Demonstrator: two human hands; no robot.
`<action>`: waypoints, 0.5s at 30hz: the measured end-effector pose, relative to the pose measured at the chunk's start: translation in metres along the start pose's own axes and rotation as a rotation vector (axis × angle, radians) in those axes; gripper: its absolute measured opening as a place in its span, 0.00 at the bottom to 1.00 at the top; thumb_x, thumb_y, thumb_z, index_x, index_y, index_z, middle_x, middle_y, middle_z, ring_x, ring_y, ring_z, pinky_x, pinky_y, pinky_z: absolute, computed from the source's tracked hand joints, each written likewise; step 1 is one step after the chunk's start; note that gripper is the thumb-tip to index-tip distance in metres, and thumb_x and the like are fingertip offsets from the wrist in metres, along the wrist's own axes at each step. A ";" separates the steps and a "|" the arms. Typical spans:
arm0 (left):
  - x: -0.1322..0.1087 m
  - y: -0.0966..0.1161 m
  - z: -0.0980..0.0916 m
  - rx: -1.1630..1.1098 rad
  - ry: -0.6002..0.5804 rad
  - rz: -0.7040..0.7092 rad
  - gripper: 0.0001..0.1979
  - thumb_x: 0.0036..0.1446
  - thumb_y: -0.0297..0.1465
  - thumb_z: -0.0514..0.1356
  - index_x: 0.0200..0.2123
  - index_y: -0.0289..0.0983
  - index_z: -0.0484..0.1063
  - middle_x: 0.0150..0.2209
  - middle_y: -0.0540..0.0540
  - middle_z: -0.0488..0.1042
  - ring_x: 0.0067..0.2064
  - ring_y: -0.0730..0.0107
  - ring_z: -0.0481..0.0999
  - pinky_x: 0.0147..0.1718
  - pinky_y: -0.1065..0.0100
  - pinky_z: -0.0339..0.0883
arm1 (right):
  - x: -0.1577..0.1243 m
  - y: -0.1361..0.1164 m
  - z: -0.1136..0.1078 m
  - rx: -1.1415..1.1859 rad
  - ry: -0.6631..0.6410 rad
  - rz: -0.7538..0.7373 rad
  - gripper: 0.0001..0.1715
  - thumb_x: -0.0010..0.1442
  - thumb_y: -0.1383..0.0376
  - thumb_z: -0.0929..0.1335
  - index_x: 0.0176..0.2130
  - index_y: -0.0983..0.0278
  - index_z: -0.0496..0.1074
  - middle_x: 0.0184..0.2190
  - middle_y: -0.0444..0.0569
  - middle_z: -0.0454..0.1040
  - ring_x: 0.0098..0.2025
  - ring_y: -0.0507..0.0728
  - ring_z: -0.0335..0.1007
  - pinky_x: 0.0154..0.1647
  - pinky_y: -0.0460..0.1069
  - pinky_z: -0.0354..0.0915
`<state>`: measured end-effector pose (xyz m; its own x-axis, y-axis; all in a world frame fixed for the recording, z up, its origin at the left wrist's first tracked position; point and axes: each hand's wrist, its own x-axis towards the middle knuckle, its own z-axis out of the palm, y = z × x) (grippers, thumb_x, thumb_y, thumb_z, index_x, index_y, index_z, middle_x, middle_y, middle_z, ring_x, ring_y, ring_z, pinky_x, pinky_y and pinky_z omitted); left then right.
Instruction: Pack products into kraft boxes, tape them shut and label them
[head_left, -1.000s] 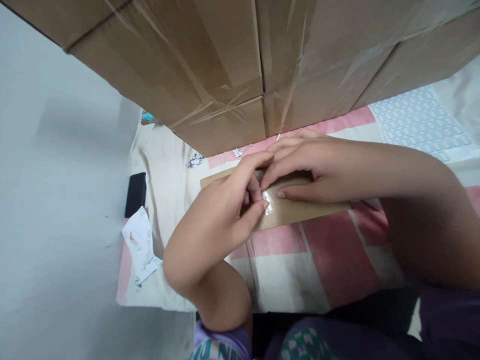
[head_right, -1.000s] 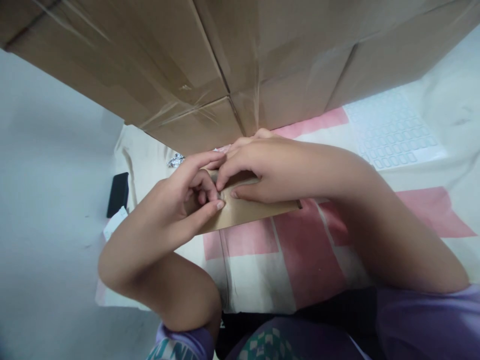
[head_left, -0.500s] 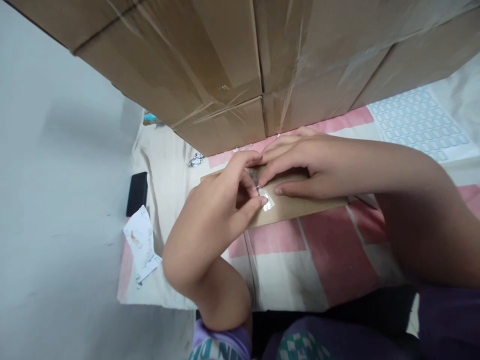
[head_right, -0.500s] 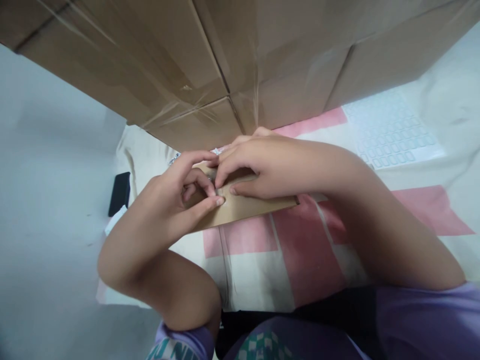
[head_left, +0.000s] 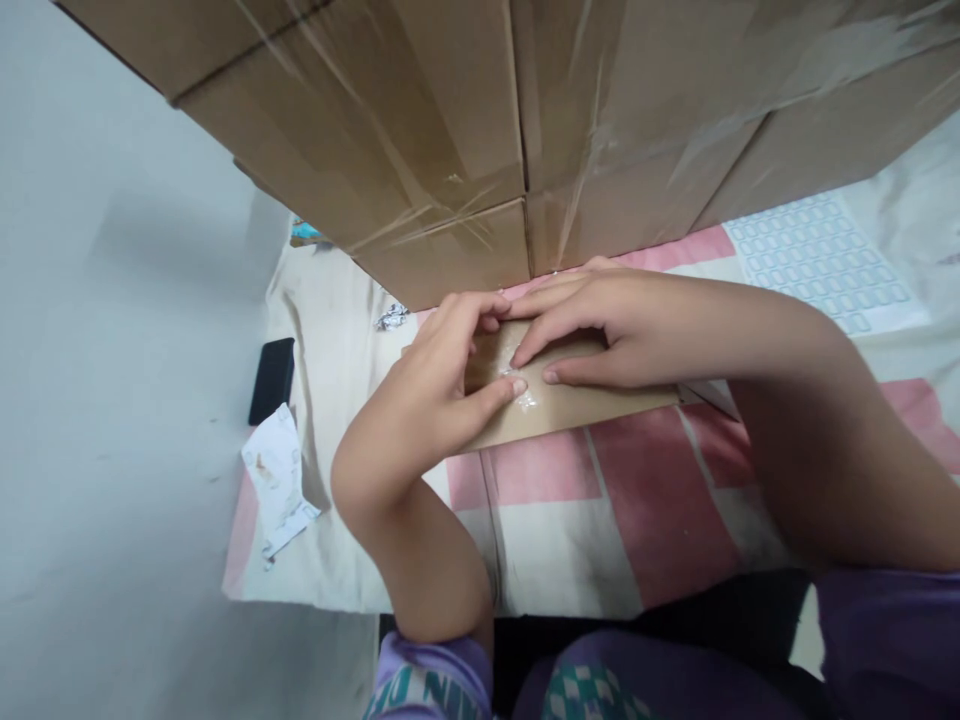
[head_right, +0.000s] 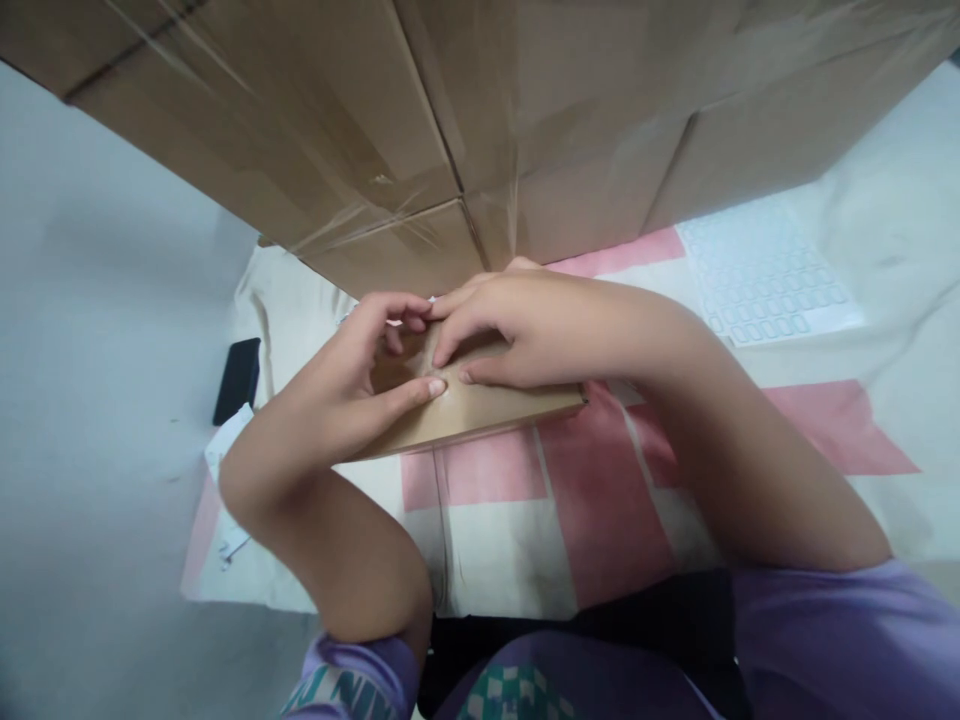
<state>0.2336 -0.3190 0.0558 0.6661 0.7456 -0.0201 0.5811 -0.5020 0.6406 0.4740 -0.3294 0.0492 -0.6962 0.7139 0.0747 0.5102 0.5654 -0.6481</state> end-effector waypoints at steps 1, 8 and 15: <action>0.001 -0.001 0.000 0.008 0.000 0.009 0.24 0.61 0.34 0.64 0.59 0.43 0.64 0.57 0.44 0.69 0.57 0.57 0.69 0.56 0.57 0.65 | -0.001 0.000 0.000 0.000 0.015 0.039 0.14 0.66 0.59 0.67 0.49 0.52 0.80 0.53 0.45 0.78 0.59 0.62 0.69 0.61 0.58 0.58; 0.009 0.003 0.004 0.057 0.052 -0.032 0.16 0.65 0.30 0.58 0.56 0.43 0.68 0.56 0.46 0.69 0.54 0.60 0.70 0.54 0.59 0.64 | -0.002 0.003 0.006 0.028 0.103 0.243 0.24 0.59 0.55 0.72 0.54 0.57 0.74 0.52 0.50 0.78 0.50 0.64 0.72 0.51 0.55 0.64; 0.009 0.012 0.010 0.119 0.137 -0.055 0.15 0.64 0.23 0.53 0.50 0.43 0.70 0.49 0.47 0.73 0.42 0.65 0.73 0.40 0.63 0.65 | -0.030 0.003 -0.017 0.064 0.197 0.260 0.21 0.62 0.58 0.69 0.55 0.55 0.76 0.56 0.49 0.78 0.56 0.63 0.74 0.56 0.57 0.67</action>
<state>0.2514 -0.3232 0.0558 0.5666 0.8220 0.0570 0.6716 -0.5007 0.5461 0.5047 -0.3423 0.0578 -0.4327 0.9006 0.0417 0.6212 0.3314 -0.7102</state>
